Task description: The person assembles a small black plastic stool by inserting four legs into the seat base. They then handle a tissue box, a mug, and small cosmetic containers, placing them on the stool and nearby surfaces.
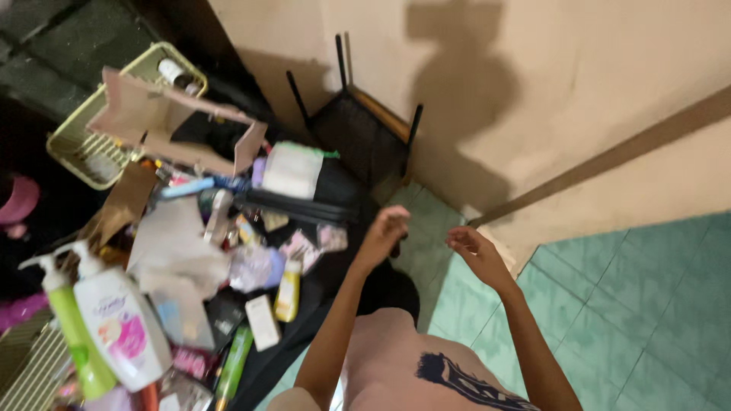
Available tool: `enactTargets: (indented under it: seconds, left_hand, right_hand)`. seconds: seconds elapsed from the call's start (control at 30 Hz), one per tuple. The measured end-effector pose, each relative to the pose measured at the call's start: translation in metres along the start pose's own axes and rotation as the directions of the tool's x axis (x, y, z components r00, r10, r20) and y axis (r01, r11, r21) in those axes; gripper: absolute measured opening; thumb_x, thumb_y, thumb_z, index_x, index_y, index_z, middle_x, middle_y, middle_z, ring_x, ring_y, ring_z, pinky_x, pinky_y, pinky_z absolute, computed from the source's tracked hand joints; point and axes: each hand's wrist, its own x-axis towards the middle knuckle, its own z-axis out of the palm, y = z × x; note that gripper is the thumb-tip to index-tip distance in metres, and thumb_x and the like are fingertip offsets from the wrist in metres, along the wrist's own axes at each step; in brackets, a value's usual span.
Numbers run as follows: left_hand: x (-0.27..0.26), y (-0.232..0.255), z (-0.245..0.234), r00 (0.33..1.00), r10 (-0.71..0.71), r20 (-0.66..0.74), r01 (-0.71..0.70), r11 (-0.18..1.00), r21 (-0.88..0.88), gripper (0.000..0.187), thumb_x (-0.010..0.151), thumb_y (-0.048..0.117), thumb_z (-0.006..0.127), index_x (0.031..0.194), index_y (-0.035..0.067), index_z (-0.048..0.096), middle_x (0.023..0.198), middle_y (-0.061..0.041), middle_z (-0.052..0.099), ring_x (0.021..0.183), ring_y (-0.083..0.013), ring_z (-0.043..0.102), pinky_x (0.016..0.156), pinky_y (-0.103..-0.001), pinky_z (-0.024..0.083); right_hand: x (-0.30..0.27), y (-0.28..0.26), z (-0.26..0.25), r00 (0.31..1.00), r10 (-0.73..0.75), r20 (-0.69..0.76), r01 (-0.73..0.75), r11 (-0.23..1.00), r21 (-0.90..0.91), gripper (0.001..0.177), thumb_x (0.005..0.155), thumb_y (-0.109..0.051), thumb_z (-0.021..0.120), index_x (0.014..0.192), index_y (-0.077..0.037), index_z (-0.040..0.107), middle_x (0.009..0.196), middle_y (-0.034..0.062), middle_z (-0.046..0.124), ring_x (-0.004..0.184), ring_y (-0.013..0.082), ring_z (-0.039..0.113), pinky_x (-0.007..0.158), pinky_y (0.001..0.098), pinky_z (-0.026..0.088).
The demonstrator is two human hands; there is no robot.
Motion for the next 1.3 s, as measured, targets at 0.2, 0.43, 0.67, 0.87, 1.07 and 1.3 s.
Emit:
enactTargets:
  seconds: [0.2,0.43,0.67,0.87,1.07,1.3]
  left_hand:
    - [0.132,-0.016,-0.043,0.821,0.081,-0.565,0.077,0.965,0.251,0.08,0.085,0.007,0.077,0.151,0.003,0.032,0.148,-0.017,0.04,0.141,-0.0329,0.041,0.115,-0.042,0.037]
    - [0.171,-0.025,-0.049,0.783,0.094,-0.614,0.315,0.793,0.522,0.081,0.084,0.016,0.077,0.15,0.0,0.033,0.148,-0.024,0.036,0.138,-0.0414,0.041,0.116,-0.044,0.036]
    - [0.2,-0.046,-0.041,0.578,-0.147,-0.803,0.582,0.764,0.28,0.045,0.096,0.043,0.068,0.12,0.006,0.063,0.125,-0.019,0.066,0.117,-0.0365,0.064,0.102,-0.043,0.049]
    - [0.214,-0.06,-0.033,0.525,0.194,-0.829,0.506,0.711,0.488,0.032,0.096,0.035,0.076,0.096,0.004,0.068,0.119,-0.017,0.071,0.116,-0.0349,0.065,0.1,-0.042,0.049]
    - [0.211,-0.094,-0.009,0.287,0.056,-0.956,0.589,0.777,0.222,0.027,0.094,0.028,0.073,0.112,0.009,0.068,0.106,-0.013,0.068,0.101,-0.0298,0.065,0.091,-0.038,0.053]
    - [0.208,-0.108,-0.003,0.26,0.267,-0.928,0.458,0.812,0.362,0.013,0.097,0.017,0.069,0.101,0.005,0.069,0.107,-0.013,0.072,0.105,-0.0305,0.069,0.093,-0.039,0.052]
  right_hand:
    - [0.138,0.035,-0.037,0.994,0.004,0.111,-0.028,0.976,0.215,0.032,0.101,-0.017,0.059,0.132,-0.006,0.06,0.117,0.0087,0.071,0.109,0.019,0.069,0.094,0.0347,0.055]
    - [0.285,0.062,-0.023,0.972,0.14,0.187,-0.176,0.966,0.19,0.065,0.094,-0.027,0.069,0.148,-0.008,0.04,0.131,0.0112,0.062,0.113,0.0238,0.065,0.092,0.0403,0.054]
    - [0.408,0.033,-0.02,0.886,0.412,0.214,-0.458,0.848,0.265,0.083,0.084,-0.064,0.058,0.152,-0.023,0.035,0.145,0.0045,0.042,0.112,0.0303,0.066,0.09,0.0441,0.051]
    - [0.479,0.047,-0.043,0.59,0.613,0.525,-0.796,0.552,0.248,0.075,0.087,-0.063,0.061,0.137,-0.008,0.052,0.138,0.0245,0.055,0.111,0.0324,0.066,0.094,0.0461,0.054]
    - [0.501,0.073,-0.032,0.017,0.523,0.852,-0.994,-0.086,0.072,0.044,0.097,-0.029,0.066,0.124,0.005,0.059,0.118,0.0227,0.066,0.1,0.0337,0.07,0.096,0.0439,0.056]
    - [0.507,0.072,-0.006,-0.147,0.299,0.943,-0.872,-0.489,0.019,0.02,0.1,-0.018,0.057,0.105,-0.001,0.065,0.111,0.0144,0.073,0.08,0.018,0.07,0.077,0.0324,0.06]
